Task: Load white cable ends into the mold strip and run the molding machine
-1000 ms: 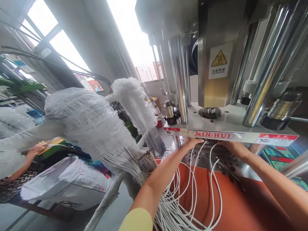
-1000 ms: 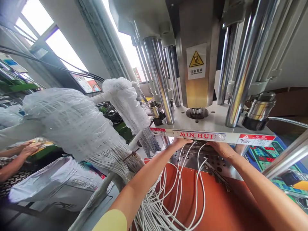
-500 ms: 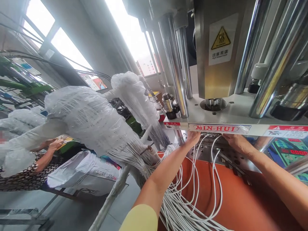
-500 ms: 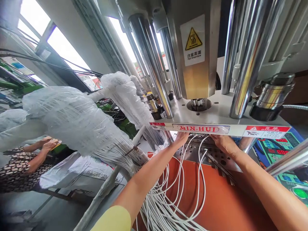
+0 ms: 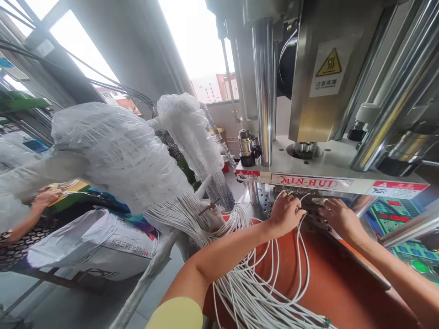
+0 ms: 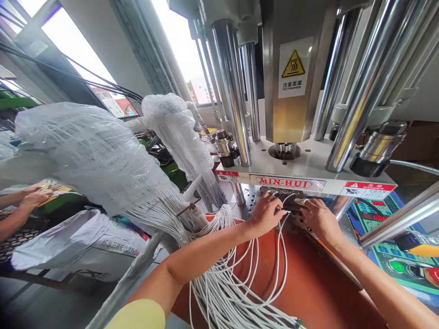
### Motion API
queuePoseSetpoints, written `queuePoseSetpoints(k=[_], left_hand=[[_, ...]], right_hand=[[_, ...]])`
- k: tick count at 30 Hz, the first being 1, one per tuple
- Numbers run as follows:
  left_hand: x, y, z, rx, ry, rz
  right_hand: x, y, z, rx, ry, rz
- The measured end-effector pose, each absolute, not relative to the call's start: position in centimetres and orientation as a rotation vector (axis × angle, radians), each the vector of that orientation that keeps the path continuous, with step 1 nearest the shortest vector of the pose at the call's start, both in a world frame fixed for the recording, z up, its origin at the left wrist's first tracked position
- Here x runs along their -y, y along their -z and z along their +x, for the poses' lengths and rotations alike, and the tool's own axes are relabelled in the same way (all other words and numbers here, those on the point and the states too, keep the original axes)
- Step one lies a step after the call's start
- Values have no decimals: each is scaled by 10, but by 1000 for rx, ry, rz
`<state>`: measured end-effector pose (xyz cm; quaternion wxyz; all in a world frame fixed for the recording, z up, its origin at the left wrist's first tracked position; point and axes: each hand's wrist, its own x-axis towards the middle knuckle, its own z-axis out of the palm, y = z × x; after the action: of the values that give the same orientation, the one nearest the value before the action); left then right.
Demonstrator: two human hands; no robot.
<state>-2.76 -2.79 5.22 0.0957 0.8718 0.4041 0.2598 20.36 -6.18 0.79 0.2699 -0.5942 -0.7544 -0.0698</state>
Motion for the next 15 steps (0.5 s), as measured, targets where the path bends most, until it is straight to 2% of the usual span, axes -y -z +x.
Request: queuePoseSetpoints(k=[8, 15], left_hand=[[47, -29, -13, -1314, -388, 2685], [35, -43, -10, -1383, -749, 2477]], right_hand=[[63, -15, 179, 2217, -150, -1386], [60, -27, 185, 2014, -221, -1409]])
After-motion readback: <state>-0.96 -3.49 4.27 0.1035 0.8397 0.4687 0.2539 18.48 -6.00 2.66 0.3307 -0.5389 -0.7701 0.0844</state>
